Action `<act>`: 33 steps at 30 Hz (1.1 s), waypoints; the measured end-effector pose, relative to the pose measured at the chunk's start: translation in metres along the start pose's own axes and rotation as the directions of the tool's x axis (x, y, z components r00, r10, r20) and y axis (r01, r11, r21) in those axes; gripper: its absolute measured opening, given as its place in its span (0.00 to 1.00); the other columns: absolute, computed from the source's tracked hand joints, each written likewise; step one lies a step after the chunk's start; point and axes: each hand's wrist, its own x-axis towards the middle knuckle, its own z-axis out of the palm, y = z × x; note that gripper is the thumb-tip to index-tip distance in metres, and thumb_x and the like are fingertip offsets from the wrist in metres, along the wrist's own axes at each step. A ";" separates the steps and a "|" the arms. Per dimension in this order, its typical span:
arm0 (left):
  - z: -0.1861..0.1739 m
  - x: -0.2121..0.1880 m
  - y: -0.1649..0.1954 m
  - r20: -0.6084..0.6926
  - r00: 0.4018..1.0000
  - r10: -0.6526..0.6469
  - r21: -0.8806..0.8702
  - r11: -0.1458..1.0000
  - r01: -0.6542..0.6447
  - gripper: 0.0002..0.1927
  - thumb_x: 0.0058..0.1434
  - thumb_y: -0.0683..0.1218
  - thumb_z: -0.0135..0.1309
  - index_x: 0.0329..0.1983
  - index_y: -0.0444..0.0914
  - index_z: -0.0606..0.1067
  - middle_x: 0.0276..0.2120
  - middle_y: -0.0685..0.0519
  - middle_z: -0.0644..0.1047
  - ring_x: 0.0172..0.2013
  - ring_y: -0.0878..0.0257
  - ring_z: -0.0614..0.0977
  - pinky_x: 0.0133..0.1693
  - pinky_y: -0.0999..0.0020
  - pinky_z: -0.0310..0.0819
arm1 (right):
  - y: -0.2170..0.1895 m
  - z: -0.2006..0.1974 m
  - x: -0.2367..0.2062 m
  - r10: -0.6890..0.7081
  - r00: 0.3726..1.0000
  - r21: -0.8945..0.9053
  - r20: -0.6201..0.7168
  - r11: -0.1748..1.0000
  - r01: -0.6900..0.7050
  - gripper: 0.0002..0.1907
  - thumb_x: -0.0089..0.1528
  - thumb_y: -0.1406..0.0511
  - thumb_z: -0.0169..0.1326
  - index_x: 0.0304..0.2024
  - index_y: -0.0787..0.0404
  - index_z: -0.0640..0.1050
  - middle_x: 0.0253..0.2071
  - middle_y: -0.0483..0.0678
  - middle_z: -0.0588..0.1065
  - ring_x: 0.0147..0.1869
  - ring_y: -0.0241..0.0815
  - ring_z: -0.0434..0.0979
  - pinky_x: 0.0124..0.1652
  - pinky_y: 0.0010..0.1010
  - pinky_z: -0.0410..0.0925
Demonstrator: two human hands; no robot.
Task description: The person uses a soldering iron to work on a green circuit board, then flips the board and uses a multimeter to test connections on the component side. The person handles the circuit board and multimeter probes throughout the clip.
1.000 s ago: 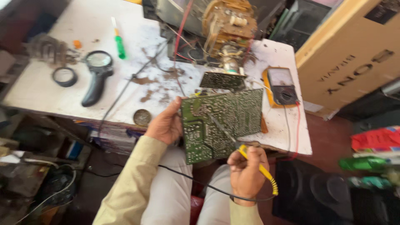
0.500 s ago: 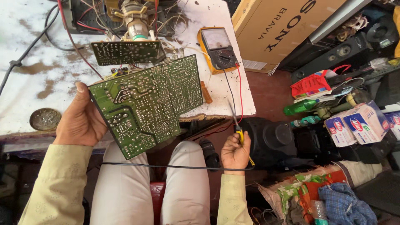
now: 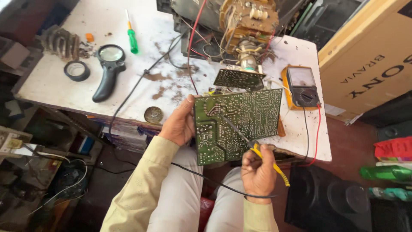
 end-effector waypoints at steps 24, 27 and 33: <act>-0.007 0.005 -0.001 -0.076 0.996 0.036 -0.039 0.998 -0.039 0.19 0.72 0.55 0.53 0.57 0.38 0.72 0.43 0.51 0.80 0.42 0.61 0.84 0.42 0.63 0.83 | 0.011 0.039 -0.005 0.011 1.000 -0.077 0.013 0.997 -0.010 0.09 0.65 0.60 0.55 0.37 0.59 0.73 0.23 0.50 0.75 0.23 0.40 0.73 0.21 0.23 0.60; -0.007 0.004 -0.001 -0.072 0.997 0.033 -0.044 0.998 -0.036 0.19 0.72 0.55 0.53 0.56 0.38 0.72 0.43 0.51 0.80 0.42 0.61 0.84 0.41 0.63 0.83 | 0.013 0.042 -0.007 0.016 1.000 -0.067 -0.002 0.998 -0.016 0.09 0.66 0.60 0.55 0.37 0.59 0.74 0.24 0.49 0.75 0.23 0.39 0.73 0.21 0.22 0.61; -0.001 0.002 0.002 -0.102 0.995 0.012 -0.038 0.999 -0.016 0.17 0.70 0.55 0.52 0.55 0.40 0.71 0.44 0.52 0.81 0.42 0.61 0.84 0.41 0.62 0.83 | 0.015 0.053 -0.024 -0.172 0.982 -0.175 0.083 0.967 0.184 0.10 0.67 0.61 0.53 0.37 0.61 0.73 0.23 0.51 0.75 0.22 0.39 0.73 0.21 0.24 0.64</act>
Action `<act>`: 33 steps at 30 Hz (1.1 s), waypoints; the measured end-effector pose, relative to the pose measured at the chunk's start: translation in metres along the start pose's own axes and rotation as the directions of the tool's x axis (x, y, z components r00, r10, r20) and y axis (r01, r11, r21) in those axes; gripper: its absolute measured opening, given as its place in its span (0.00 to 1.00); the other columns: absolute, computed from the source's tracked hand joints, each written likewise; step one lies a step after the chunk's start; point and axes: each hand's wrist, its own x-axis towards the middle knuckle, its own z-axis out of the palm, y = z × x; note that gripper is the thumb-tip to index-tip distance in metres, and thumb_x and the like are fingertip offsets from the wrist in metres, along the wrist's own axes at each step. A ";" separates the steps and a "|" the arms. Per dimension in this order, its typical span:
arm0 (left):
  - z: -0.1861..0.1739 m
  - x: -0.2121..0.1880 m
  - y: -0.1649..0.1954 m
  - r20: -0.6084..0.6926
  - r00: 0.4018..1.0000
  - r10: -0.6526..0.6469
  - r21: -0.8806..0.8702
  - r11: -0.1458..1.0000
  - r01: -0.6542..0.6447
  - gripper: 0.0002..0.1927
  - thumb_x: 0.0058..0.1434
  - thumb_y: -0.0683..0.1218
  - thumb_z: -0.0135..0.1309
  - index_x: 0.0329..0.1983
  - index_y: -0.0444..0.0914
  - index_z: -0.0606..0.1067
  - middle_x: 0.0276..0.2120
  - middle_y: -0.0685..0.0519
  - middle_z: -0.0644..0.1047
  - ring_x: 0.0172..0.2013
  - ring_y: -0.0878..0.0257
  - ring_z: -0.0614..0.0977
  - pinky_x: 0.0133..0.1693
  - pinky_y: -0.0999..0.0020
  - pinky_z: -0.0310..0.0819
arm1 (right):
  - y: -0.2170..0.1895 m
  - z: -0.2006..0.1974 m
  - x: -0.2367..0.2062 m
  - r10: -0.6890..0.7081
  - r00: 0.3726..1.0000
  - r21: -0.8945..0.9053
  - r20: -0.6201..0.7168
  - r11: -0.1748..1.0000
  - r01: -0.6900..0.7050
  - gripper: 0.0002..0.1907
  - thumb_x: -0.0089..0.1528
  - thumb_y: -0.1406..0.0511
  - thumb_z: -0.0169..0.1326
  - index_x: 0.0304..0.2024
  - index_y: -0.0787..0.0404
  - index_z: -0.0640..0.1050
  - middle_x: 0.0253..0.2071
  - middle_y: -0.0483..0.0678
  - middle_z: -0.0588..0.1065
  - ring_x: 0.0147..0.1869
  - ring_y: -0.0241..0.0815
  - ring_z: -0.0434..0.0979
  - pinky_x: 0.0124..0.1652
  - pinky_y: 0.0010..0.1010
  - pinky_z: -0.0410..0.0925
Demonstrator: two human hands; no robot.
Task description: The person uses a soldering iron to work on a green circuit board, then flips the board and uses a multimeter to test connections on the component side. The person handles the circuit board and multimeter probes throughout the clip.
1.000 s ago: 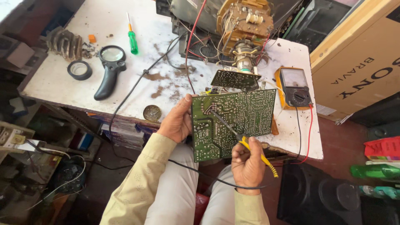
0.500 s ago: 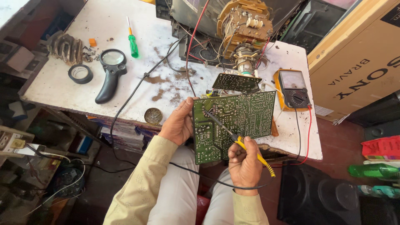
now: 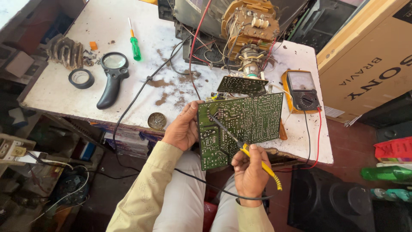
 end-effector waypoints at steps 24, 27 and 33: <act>-0.006 -0.003 -0.004 0.224 0.971 0.080 0.009 0.996 -0.084 0.22 0.73 0.55 0.50 0.60 0.35 0.68 0.52 0.45 0.79 0.50 0.55 0.83 0.49 0.58 0.82 | -0.004 -0.175 0.031 0.143 0.982 0.509 -0.123 0.859 -0.062 0.09 0.69 0.60 0.56 0.38 0.57 0.74 0.27 0.44 0.72 0.27 0.32 0.69 0.24 0.15 0.63; -0.008 -0.002 -0.007 0.138 0.985 0.101 0.043 0.993 -0.108 0.20 0.71 0.51 0.51 0.60 0.36 0.67 0.52 0.47 0.78 0.50 0.58 0.82 0.50 0.61 0.82 | 0.008 -0.109 0.020 0.203 0.976 0.261 -0.077 0.949 -0.176 0.11 0.66 0.58 0.56 0.37 0.59 0.75 0.22 0.45 0.71 0.23 0.34 0.68 0.19 0.20 0.59; -0.006 0.000 -0.008 0.079 0.989 0.126 -0.001 0.992 -0.126 0.15 0.71 0.46 0.54 0.55 0.36 0.68 0.50 0.46 0.79 0.48 0.59 0.83 0.49 0.63 0.82 | 0.011 -0.025 0.010 0.143 0.989 0.148 -0.048 0.980 -0.134 0.10 0.66 0.60 0.55 0.39 0.60 0.74 0.24 0.51 0.75 0.23 0.39 0.70 0.22 0.22 0.61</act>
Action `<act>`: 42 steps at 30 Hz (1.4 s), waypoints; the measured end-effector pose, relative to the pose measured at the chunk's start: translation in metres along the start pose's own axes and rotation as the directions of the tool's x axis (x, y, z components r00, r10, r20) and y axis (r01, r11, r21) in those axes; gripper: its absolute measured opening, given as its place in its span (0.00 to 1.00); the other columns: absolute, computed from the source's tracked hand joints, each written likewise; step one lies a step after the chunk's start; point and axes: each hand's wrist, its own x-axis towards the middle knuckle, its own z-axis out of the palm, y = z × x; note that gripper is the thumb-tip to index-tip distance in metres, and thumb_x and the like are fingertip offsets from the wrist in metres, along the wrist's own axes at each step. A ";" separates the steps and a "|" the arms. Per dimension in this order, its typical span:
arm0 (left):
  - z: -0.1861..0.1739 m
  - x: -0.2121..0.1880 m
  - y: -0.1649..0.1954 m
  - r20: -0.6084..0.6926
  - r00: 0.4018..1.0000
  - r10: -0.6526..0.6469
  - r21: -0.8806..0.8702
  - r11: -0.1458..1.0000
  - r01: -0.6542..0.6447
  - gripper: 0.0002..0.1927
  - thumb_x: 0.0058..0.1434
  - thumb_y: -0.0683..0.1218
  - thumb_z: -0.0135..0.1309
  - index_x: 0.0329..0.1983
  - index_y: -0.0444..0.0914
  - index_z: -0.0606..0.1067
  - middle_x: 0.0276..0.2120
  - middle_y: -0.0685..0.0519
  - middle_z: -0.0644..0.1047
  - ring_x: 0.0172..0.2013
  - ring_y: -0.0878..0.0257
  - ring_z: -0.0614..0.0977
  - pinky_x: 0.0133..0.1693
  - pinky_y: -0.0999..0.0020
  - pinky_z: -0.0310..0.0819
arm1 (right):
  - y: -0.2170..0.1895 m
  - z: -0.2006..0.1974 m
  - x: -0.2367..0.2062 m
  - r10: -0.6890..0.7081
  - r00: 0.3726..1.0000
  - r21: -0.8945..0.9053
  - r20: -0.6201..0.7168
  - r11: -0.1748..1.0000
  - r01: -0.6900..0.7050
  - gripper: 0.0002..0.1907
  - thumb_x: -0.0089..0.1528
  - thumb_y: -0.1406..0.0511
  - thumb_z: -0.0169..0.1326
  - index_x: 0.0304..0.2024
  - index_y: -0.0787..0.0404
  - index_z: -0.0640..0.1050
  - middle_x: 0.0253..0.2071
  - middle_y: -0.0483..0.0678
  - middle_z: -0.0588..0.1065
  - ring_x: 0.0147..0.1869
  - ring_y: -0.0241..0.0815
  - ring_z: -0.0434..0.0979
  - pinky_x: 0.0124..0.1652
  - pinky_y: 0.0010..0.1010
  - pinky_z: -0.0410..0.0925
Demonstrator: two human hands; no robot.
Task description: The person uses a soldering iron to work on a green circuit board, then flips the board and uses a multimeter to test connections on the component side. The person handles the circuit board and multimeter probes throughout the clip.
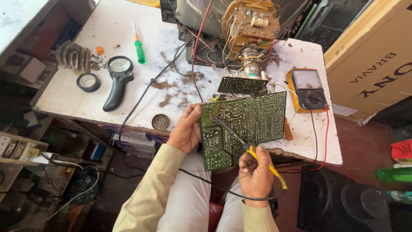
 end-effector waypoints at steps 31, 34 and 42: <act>-0.002 0.000 0.000 0.021 1.000 0.010 -0.027 1.000 -0.009 0.10 0.68 0.45 0.56 0.46 0.39 0.68 0.47 0.48 0.78 0.47 0.57 0.82 0.48 0.57 0.82 | 0.026 0.016 -0.019 0.073 0.993 0.143 -0.092 0.988 -0.059 0.11 0.66 0.61 0.54 0.32 0.60 0.73 0.23 0.50 0.75 0.23 0.38 0.71 0.23 0.22 0.65; -0.003 0.000 0.000 0.016 1.000 0.011 -0.028 1.000 -0.011 0.10 0.68 0.45 0.57 0.45 0.39 0.67 0.47 0.48 0.78 0.47 0.57 0.82 0.49 0.57 0.82 | 0.020 0.023 -0.029 -0.163 0.986 -0.056 -0.020 0.985 0.162 0.12 0.68 0.62 0.52 0.32 0.61 0.71 0.23 0.52 0.76 0.22 0.40 0.73 0.24 0.25 0.66; -0.007 0.001 -0.002 0.023 1.000 0.020 -0.034 0.999 -0.019 0.09 0.69 0.45 0.56 0.45 0.39 0.68 0.47 0.48 0.78 0.48 0.57 0.82 0.50 0.56 0.81 | 0.003 0.033 -0.038 -0.279 0.957 -0.195 0.083 0.937 0.290 0.11 0.69 0.63 0.52 0.35 0.64 0.72 0.26 0.55 0.78 0.24 0.42 0.76 0.24 0.27 0.67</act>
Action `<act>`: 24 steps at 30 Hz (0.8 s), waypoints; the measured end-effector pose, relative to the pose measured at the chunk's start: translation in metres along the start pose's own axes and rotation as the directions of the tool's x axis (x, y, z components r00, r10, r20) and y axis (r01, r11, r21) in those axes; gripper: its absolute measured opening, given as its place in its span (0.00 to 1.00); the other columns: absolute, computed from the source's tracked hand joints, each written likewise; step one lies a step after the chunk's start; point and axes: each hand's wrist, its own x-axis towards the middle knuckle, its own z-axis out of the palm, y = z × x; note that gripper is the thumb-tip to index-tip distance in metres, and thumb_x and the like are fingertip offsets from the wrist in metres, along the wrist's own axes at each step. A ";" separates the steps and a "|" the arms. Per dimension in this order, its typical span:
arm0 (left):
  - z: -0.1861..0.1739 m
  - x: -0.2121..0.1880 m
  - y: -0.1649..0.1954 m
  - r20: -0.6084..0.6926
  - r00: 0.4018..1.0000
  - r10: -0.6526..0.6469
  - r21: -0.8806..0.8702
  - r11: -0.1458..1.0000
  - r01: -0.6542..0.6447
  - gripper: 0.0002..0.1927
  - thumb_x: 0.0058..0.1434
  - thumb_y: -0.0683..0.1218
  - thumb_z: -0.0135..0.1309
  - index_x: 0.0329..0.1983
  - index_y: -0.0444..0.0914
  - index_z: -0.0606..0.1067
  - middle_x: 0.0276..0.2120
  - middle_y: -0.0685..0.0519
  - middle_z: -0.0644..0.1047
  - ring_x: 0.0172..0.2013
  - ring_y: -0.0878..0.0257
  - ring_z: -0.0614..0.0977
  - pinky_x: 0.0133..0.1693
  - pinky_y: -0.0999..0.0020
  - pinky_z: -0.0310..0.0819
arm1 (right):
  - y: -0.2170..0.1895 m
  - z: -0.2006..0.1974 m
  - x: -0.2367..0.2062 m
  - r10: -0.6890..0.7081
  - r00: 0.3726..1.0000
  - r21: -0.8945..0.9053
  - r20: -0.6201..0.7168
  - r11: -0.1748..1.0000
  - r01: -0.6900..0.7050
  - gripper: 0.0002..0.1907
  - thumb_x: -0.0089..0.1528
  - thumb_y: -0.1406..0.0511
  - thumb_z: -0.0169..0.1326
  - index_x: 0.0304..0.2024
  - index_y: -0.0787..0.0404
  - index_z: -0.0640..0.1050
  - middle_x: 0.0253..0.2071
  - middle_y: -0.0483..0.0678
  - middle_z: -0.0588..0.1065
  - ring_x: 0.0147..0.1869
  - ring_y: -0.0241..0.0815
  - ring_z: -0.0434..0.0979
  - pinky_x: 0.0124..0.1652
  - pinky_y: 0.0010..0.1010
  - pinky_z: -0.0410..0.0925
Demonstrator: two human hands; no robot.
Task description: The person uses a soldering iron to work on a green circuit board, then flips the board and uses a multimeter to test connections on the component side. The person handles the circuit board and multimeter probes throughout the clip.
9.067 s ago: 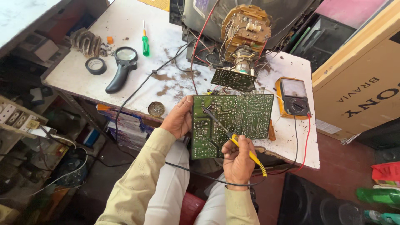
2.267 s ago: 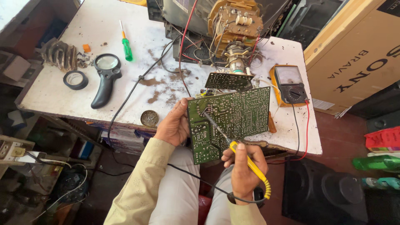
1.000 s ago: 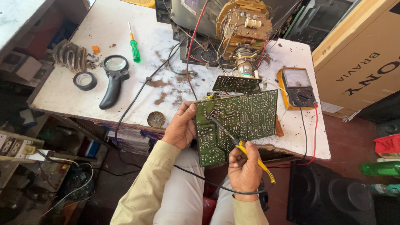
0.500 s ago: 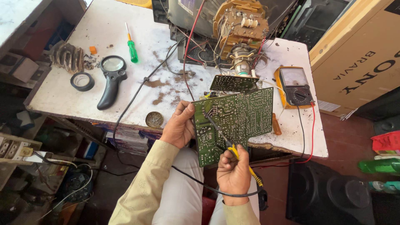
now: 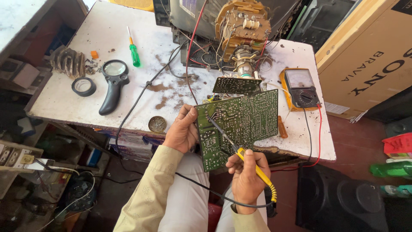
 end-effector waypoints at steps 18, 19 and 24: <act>0.009 -0.004 0.003 0.007 1.000 -0.021 0.025 0.999 0.021 0.17 0.72 0.53 0.50 0.53 0.35 0.70 0.47 0.45 0.80 0.45 0.58 0.83 0.45 0.64 0.82 | 0.007 -0.197 0.061 0.252 0.965 0.664 -0.076 0.735 -0.140 0.09 0.71 0.63 0.55 0.40 0.62 0.74 0.28 0.42 0.71 0.28 0.29 0.66 0.25 0.15 0.62; 0.008 -0.002 0.003 0.013 1.000 -0.009 0.021 1.000 0.009 0.16 0.75 0.52 0.51 0.53 0.35 0.70 0.47 0.45 0.79 0.45 0.58 0.83 0.45 0.65 0.81 | 0.009 -0.177 0.061 0.260 0.965 0.629 -0.037 0.757 -0.180 0.08 0.71 0.64 0.56 0.39 0.61 0.74 0.27 0.41 0.71 0.27 0.29 0.66 0.23 0.17 0.62; 0.010 0.000 0.001 -0.010 1.000 0.003 0.035 0.999 -0.003 0.14 0.72 0.51 0.51 0.51 0.36 0.70 0.47 0.47 0.79 0.45 0.60 0.83 0.46 0.64 0.82 | 0.018 -0.064 0.045 0.174 0.985 0.205 0.007 0.963 -0.172 0.08 0.66 0.61 0.54 0.37 0.60 0.74 0.24 0.49 0.74 0.23 0.38 0.72 0.23 0.23 0.64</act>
